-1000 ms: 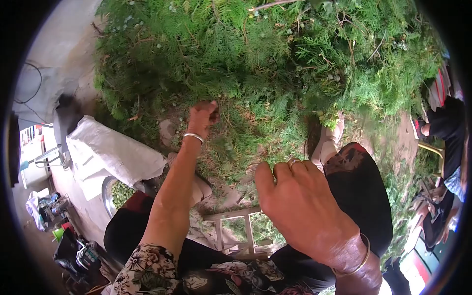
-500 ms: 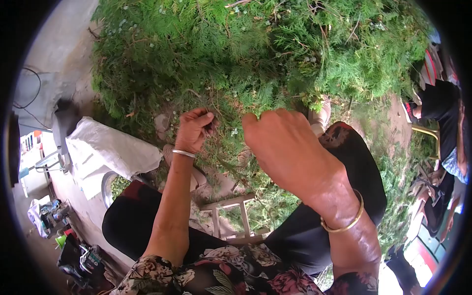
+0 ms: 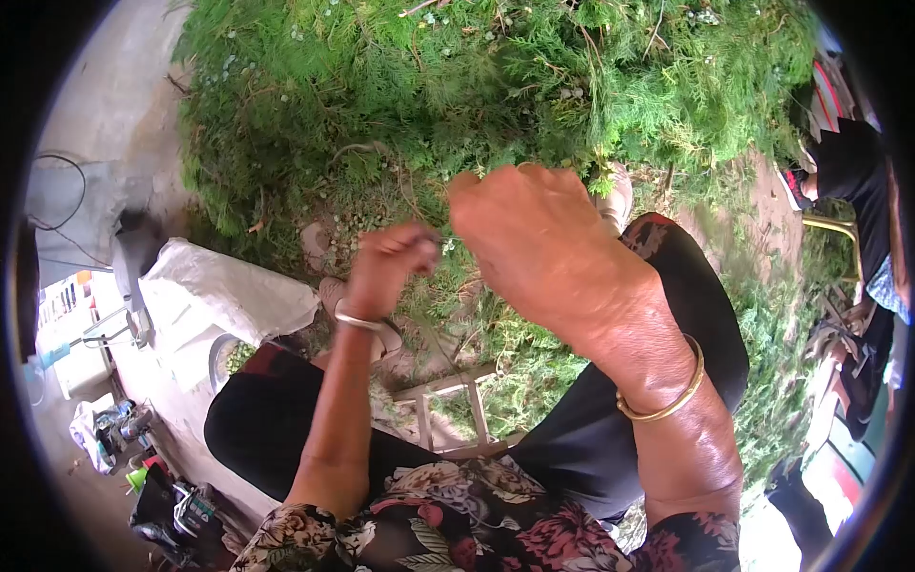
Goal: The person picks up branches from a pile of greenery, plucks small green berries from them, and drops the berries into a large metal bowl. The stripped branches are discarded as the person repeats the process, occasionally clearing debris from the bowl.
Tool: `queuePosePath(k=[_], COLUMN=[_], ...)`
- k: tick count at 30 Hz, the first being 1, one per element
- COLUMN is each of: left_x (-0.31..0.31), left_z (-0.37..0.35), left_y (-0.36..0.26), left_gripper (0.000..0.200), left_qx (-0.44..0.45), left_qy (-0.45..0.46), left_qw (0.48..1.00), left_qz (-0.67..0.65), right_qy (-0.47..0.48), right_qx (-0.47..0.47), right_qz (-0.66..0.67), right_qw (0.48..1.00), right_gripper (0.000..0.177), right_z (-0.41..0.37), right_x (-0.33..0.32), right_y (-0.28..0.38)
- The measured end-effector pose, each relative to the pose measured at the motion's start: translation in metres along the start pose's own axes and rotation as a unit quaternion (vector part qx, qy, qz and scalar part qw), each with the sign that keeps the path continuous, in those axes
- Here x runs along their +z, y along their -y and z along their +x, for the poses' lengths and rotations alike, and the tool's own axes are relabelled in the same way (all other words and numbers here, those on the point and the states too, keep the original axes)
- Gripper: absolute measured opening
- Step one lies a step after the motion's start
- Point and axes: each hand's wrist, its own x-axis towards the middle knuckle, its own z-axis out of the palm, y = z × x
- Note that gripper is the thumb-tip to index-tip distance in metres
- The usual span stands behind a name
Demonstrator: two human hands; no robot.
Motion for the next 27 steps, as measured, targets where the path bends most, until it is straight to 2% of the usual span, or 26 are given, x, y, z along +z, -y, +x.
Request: queuePosePath(k=[2,3,4,5,6,8,9,10,11,12,14,15,17,18,20,21,23,25,27], left_x=[0.047,0.070,0.102,0.132,0.150,0.153,0.139,0.117,0.098,0.078,0.047,0.038,0.028,0.028,0.029,0.033,0.049,0.086,0.114], left_z=[-0.005,-0.008,-0.015,-0.027,-0.043,-0.042,-0.034,-0.022,-0.009,0.004,0.025,0.038,0.064,0.067,0.071,0.068,0.046,0.013,-0.013], left_y=[0.026,0.073,0.113,0.144,0.163,0.174,0.180,0.185,0.191,0.194,0.184,0.190,0.207,0.205,0.199,0.196,0.194,0.221,0.233], left_gripper=[0.009,0.010,0.011,0.011,0.010,0.008,0.008,0.007,0.007,0.007,0.009,0.009,0.013,0.013,0.016,0.016,0.016,0.013,0.011], left_qx=[-0.012,0.141,0.190,0.233,0.186,0.292,0.190,0.085,0.044,0.005,0.044,0.044,0.073,0.073,-0.042,-0.043,-0.016,0.068,0.129], left_qy=[0.093,0.128,0.195,0.258,0.235,0.053,0.018,-0.019,-0.043,-0.068,-0.079,-0.077,-0.127,-0.128,-0.111,-0.111,-0.003,-0.022,0.082], left_qw=[0.976,0.955,0.897,0.817,0.917,0.912,0.952,0.978,0.968,0.952,0.880,0.881,0.775,0.776,0.813,0.813,0.831,0.877,0.925], left_qz=[0.198,0.229,0.349,0.460,0.262,0.284,0.239,0.191,0.245,0.297,0.466,0.464,0.615,0.614,0.570,0.569,0.555,0.476,0.348], right_qy=[-0.040,-0.039,-0.015,0.010,0.015,0.064,0.068,0.033,-0.004,-0.001,0.007,0.009,0.039,0.039,0.044,0.045,0.019,0.021,0.030], right_qx=[-0.013,-0.015,-0.007,0.001,0.000,0.033,0.037,0.017,-0.006,-0.004,0.007,0.008,0.007,0.007,-0.003,-0.003,-0.001,-0.010,-0.017], right_qz=[0.015,0.013,0.004,-0.005,-0.006,0.000,0.003,0.026,0.048,0.047,0.030,0.029,0.008,0.007,0.007,0.008,0.029,0.028,0.025], right_qw=[0.999,0.999,1.000,1.000,1.000,0.997,0.997,0.999,0.999,0.999,0.999,0.999,0.999,0.999,0.999,0.999,0.999,0.999,0.999], right_gripper=[0.016,0.016,0.016,0.017,0.017,0.017,0.017,0.018,0.018,0.018,0.021,0.021,0.024,0.024,0.026,0.026,0.024,0.023,0.023], right_z=[0.001,0.002,0.002,0.002,0.002,0.002,0.001,-0.001,-0.002,-0.002,-0.002,-0.001,0.003,0.003,0.004,0.005,0.006,0.007,0.010], right_x=[0.005,0.004,0.003,0.003,0.001,-0.003,0.000,0.002,0.003,0.003,0.001,0.000,-0.001,0.000,0.002,0.002,0.003,0.005,0.006], right_y=[-0.004,-0.003,-0.001,0.001,0.003,0.008,0.007,0.005,0.004,0.004,0.007,0.008,0.008,0.008,0.007,0.007,0.008,0.008,0.010])
